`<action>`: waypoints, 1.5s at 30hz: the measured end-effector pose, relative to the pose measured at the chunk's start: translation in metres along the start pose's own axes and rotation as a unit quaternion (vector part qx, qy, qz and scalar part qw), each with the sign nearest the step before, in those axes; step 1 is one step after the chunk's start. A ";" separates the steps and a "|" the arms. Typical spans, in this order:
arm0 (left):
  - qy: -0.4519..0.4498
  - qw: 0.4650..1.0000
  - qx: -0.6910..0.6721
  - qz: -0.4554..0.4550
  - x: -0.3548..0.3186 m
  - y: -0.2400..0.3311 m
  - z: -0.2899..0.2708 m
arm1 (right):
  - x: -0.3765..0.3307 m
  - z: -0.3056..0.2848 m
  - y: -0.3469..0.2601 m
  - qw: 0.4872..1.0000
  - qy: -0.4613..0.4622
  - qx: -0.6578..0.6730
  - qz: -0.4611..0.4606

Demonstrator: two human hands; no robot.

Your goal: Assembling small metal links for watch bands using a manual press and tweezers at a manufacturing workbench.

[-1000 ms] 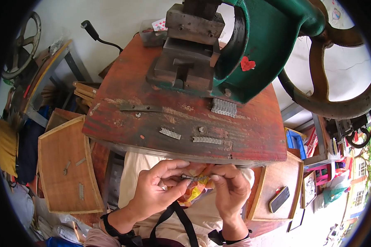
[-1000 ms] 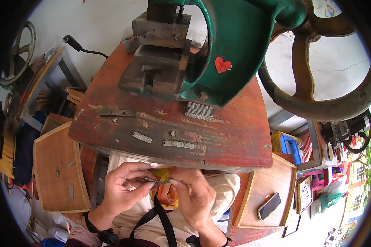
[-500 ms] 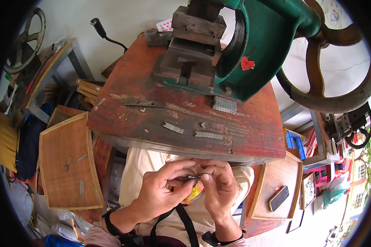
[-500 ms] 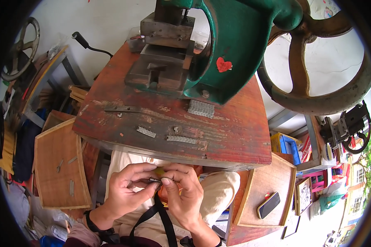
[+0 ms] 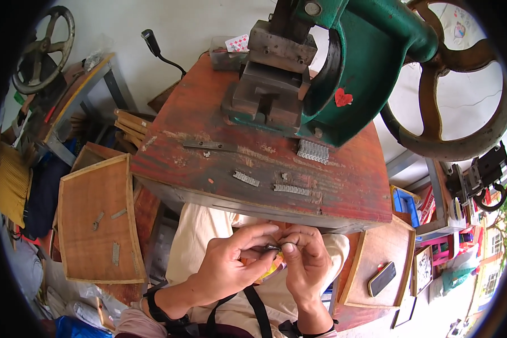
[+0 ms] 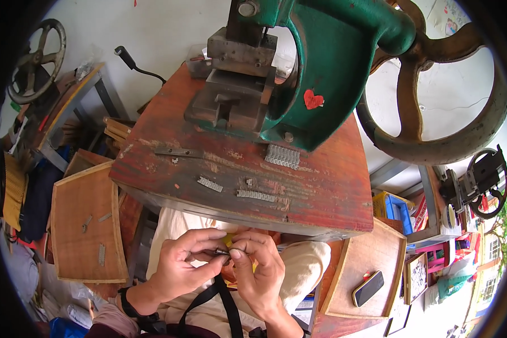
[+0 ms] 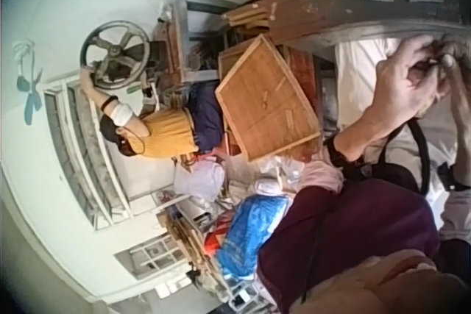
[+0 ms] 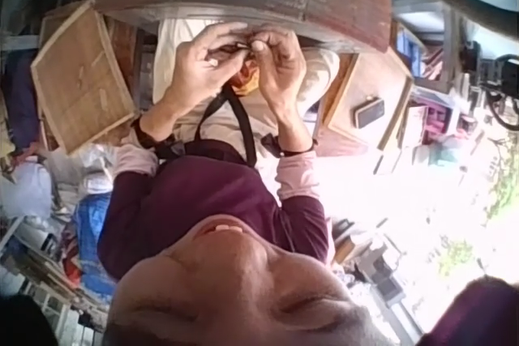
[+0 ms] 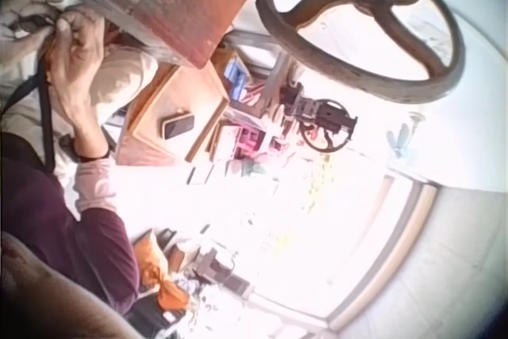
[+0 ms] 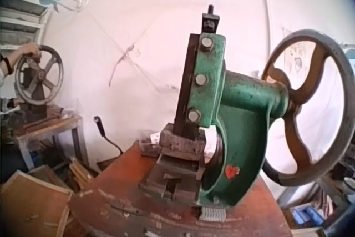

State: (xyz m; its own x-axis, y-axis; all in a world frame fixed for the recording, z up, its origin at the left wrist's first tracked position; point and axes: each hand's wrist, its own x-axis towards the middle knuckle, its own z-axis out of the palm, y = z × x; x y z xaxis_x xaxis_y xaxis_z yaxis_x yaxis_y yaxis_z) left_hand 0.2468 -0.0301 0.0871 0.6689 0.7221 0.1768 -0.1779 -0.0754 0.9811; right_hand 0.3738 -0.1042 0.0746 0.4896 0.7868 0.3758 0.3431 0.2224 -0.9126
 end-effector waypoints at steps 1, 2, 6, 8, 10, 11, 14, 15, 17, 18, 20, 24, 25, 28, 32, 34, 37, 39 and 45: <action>0.000 1.000 0.004 -0.003 0.001 0.000 -0.002 | 0.001 0.001 0.000 1.000 -0.002 -0.012 -0.013; 0.002 1.000 0.009 -0.004 0.001 0.001 -0.004 | 0.003 0.003 -0.002 1.000 -0.004 -0.008 -0.017; 0.011 1.000 0.017 -0.007 -0.015 0.005 -0.008 | -0.001 0.011 -0.012 0.995 -0.018 -0.066 -0.073; -0.008 0.999 0.015 -0.036 -0.018 -0.001 0.005 | -0.015 -0.004 -0.008 0.992 -0.017 -0.107 -0.070; -0.016 0.996 0.068 -0.051 -0.013 -0.005 0.010 | -0.028 -0.013 -0.011 0.993 0.000 -0.117 -0.012; -0.020 0.993 0.113 -0.026 -0.009 -0.004 0.011 | -0.023 -0.012 -0.015 0.981 0.015 -0.172 -0.090; 0.039 0.997 0.054 -0.041 -0.010 0.004 0.008 | -0.021 -0.009 -0.013 0.945 0.000 -0.261 -0.199; 0.017 0.998 -0.004 -0.062 -0.014 -0.004 0.008 | -0.022 -0.009 -0.012 0.938 0.006 -0.276 -0.209; 0.034 0.996 -0.061 -0.050 -0.015 -0.014 0.010 | -0.018 -0.008 -0.020 0.941 -0.007 -0.255 -0.221; 0.037 0.994 -0.089 -0.051 -0.012 -0.015 0.011 | -0.014 -0.008 -0.024 0.937 -0.003 -0.252 -0.240; 0.032 0.986 -0.141 -0.081 -0.005 -0.009 0.013 | -0.014 -0.010 -0.020 0.927 0.020 -0.296 -0.230; 0.063 0.958 -0.242 -0.141 0.009 -0.005 0.020 | -0.005 -0.017 -0.002 0.923 0.024 -0.297 -0.242; 0.061 0.954 -0.257 -0.143 0.008 -0.005 0.022 | -0.005 -0.018 -0.005 0.922 0.030 -0.298 -0.244; 0.065 0.934 -0.318 -0.148 0.008 -0.017 0.037 | -0.011 -0.025 -0.008 0.923 0.037 -0.304 -0.232; 0.072 0.898 -0.406 -0.153 0.013 -0.027 0.046 | -0.009 -0.032 -0.011 0.941 0.017 -0.277 -0.192; 0.082 0.889 -0.420 -0.165 0.019 -0.027 0.045 | -0.007 -0.036 -0.015 0.962 -0.003 -0.230 -0.146; 0.053 0.890 -0.407 -0.197 0.025 -0.026 0.042 | 0.003 -0.050 -0.020 0.982 -0.055 -0.166 -0.076; 0.035 0.870 -0.436 -0.228 0.024 -0.022 0.036 | 0.017 -0.057 -0.021 0.984 -0.094 -0.138 -0.057; -0.059 0.846 -0.446 -0.286 0.026 -0.026 0.019 | 0.055 -0.072 -0.005 0.953 -0.268 -0.098 -0.102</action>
State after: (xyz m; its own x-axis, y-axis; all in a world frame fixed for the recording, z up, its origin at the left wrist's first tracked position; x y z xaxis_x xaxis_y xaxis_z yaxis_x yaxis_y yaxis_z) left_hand 0.2829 -0.0225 0.0672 0.8880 0.3866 -0.2491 -0.2391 0.8508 0.4680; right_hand 0.4565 -0.1039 0.1111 -0.0660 0.9315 0.3578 0.5556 0.3322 -0.7622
